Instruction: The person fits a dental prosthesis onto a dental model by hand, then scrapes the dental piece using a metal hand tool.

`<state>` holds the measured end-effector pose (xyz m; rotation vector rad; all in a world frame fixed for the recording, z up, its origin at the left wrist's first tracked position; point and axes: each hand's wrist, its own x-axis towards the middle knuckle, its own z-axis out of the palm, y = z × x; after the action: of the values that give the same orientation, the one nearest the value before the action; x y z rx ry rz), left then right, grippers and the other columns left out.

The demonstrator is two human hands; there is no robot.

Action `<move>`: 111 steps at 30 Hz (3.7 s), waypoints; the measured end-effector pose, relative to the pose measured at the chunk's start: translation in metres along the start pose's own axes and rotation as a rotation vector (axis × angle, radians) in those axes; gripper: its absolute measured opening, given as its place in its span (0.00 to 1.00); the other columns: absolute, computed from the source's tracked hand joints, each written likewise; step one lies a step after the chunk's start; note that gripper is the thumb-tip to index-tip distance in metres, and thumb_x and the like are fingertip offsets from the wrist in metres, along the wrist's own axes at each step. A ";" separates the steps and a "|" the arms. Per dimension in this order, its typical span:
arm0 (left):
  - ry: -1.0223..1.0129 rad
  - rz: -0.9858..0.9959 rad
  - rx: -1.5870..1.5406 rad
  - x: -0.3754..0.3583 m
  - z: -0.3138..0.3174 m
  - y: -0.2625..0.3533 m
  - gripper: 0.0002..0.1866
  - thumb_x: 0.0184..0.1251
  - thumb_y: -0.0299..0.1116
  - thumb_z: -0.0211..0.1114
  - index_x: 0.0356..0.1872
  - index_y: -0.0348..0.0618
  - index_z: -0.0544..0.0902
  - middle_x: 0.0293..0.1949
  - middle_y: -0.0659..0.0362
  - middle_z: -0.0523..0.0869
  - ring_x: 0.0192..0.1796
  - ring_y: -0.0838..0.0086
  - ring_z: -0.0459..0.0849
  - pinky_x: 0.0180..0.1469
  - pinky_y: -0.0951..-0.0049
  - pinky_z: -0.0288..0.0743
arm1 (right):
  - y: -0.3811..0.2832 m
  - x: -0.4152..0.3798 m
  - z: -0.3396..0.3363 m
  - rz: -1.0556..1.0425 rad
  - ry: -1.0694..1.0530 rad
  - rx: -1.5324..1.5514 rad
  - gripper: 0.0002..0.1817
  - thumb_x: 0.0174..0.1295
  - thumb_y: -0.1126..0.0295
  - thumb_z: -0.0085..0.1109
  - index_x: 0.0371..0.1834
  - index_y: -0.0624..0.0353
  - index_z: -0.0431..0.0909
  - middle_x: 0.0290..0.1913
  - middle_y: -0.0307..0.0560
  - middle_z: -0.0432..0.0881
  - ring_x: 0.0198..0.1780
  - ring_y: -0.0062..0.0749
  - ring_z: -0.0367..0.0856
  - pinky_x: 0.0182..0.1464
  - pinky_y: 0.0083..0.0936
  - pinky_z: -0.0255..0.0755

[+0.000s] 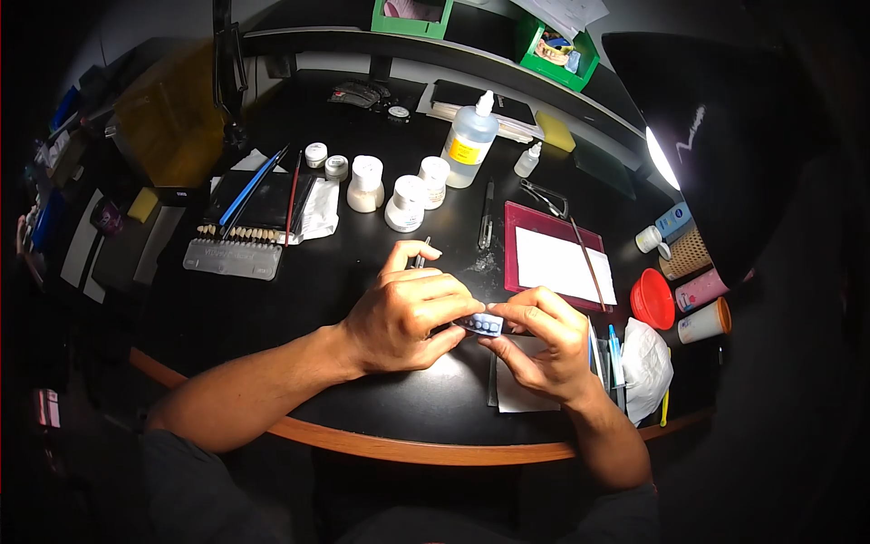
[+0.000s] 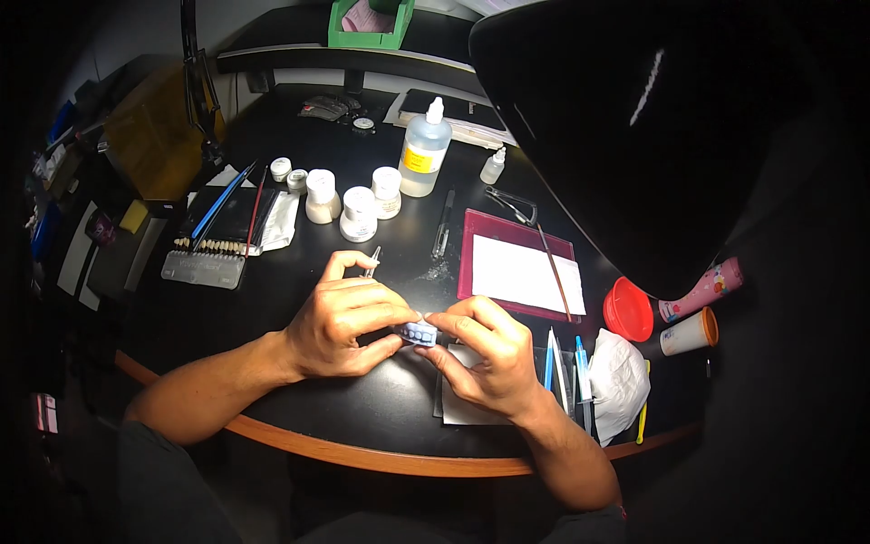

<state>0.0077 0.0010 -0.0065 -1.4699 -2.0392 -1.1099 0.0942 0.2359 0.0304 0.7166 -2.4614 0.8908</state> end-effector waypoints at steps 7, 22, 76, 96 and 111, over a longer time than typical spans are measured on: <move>-0.004 0.022 -0.029 0.000 0.000 -0.001 0.16 0.55 0.27 0.85 0.46 0.47 0.94 0.42 0.63 0.96 0.46 0.72 0.94 0.70 0.54 0.77 | 0.001 -0.001 0.001 -0.011 -0.008 0.000 0.18 0.57 0.75 0.86 0.50 0.63 0.93 0.40 0.47 0.89 0.39 0.34 0.92 0.40 0.29 0.86; 0.005 0.046 -0.058 0.002 0.000 -0.002 0.16 0.54 0.26 0.85 0.45 0.45 0.94 0.41 0.61 0.96 0.44 0.70 0.94 0.64 0.57 0.80 | 0.001 -0.002 0.004 -0.031 0.000 0.027 0.18 0.57 0.76 0.86 0.50 0.64 0.92 0.40 0.48 0.88 0.38 0.34 0.92 0.39 0.29 0.86; 0.110 -0.089 0.081 0.003 -0.005 0.001 0.18 0.50 0.35 0.88 0.43 0.42 0.96 0.37 0.59 0.95 0.45 0.69 0.92 0.58 0.63 0.74 | 0.004 -0.004 0.004 0.108 0.150 -0.021 0.18 0.60 0.78 0.82 0.54 0.64 0.92 0.48 0.53 0.94 0.44 0.35 0.95 0.42 0.26 0.87; 0.110 -0.024 0.039 0.004 -0.003 0.002 0.14 0.54 0.36 0.88 0.40 0.44 0.96 0.33 0.63 0.94 0.40 0.72 0.91 0.58 0.63 0.73 | 0.003 0.001 0.003 0.135 -0.008 -0.029 0.18 0.63 0.77 0.81 0.56 0.65 0.90 0.47 0.51 0.91 0.45 0.35 0.93 0.41 0.27 0.88; 0.112 0.005 0.008 0.005 -0.003 0.003 0.14 0.54 0.37 0.88 0.40 0.47 0.95 0.34 0.65 0.95 0.39 0.73 0.92 0.58 0.62 0.73 | 0.000 0.002 0.002 0.094 -0.064 -0.001 0.18 0.62 0.78 0.80 0.55 0.65 0.90 0.48 0.51 0.90 0.45 0.39 0.93 0.44 0.29 0.91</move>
<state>0.0086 0.0018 0.0003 -1.3761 -1.9604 -1.1538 0.0926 0.2337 0.0296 0.6432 -2.5704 0.9144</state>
